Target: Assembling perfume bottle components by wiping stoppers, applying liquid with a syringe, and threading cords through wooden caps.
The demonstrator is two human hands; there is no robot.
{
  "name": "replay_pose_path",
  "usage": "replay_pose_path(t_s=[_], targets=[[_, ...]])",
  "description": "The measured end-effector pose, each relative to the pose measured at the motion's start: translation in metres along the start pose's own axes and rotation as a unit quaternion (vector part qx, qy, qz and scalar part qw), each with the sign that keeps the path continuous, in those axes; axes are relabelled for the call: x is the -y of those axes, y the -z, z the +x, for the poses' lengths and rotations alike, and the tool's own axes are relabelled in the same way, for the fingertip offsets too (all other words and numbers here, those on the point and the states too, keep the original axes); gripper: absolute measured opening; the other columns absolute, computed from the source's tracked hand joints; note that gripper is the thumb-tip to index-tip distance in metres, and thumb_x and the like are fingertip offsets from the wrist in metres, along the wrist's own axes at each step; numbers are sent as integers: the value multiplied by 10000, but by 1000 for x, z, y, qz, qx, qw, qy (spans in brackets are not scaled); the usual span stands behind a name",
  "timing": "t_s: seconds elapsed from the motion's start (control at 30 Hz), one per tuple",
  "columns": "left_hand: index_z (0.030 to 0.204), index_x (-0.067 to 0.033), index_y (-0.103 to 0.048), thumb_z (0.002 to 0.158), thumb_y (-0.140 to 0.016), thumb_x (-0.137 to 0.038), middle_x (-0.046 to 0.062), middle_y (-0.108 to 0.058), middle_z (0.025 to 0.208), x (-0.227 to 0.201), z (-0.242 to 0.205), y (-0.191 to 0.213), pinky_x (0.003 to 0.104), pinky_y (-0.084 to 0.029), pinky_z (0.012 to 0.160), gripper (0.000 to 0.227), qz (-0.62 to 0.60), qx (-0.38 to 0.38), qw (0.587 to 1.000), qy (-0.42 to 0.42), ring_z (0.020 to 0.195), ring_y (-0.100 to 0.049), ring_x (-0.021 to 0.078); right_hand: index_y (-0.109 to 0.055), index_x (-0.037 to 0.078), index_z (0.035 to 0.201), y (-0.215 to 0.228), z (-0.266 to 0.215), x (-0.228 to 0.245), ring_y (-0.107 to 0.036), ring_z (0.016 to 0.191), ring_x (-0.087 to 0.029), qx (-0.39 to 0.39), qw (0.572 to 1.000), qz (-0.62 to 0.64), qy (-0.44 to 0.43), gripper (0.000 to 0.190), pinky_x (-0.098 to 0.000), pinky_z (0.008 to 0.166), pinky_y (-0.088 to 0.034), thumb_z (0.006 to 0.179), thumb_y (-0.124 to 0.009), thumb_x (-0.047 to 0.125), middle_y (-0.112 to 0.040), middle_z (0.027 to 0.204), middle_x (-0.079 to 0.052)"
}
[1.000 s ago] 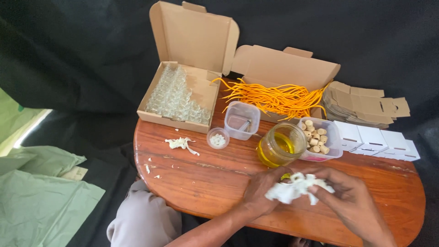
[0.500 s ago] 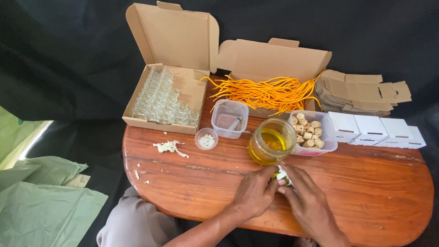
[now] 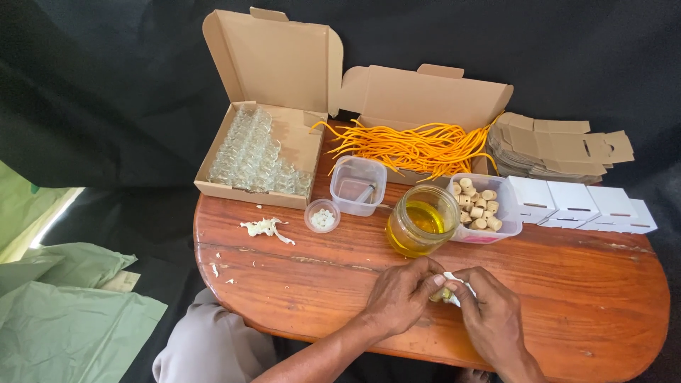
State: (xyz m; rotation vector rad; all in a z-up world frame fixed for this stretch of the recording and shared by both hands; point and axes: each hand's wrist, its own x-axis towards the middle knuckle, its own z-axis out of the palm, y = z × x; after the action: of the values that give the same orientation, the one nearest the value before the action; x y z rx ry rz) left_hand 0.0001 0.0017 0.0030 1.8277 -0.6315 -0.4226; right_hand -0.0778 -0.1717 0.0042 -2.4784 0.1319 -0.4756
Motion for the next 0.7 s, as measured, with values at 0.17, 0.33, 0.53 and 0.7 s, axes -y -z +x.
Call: replay_pose_path(t_s=[0.17,0.33,0.53,0.7], targets=[[1203,-186,-611,962,-470,-454,35,-766,1062,-9,-2,4,470,-495,782,387,4,14,1000,3,971,-713,335,-638,94,889,-10,-3,2,-658,738,-213,-24,999,-29,11,196,-366,680,-491,1017,-562,222,-702,859,-20],[1284,-111,-533,904,-472,-656,187,-720,1038,-11,-12,-6,581,-466,706,668,108,27,989,-98,919,-668,471,-492,100,706,-7,0,3,-479,559,-204,-52,991,-56,-107,444,-385,595,-404,1054,-520,374,-497,579,-40],[1190,1,-552,1061,-387,-497,230,-708,968,-3,-19,-22,576,-495,686,540,179,42,972,-147,872,-673,456,-366,84,607,-1,0,7,-315,514,-156,-87,994,-30,-60,518,-373,493,-294,1038,-560,295,-323,548,-10],[1039,9,-691,1104,-337,-656,115,-667,653,21,-17,-41,200,-386,428,756,-386,195,891,134,433,-513,82,-388,63,556,3,5,9,-362,459,-154,-95,993,-20,72,507,-353,449,-289,1021,-539,199,-377,519,-18]])
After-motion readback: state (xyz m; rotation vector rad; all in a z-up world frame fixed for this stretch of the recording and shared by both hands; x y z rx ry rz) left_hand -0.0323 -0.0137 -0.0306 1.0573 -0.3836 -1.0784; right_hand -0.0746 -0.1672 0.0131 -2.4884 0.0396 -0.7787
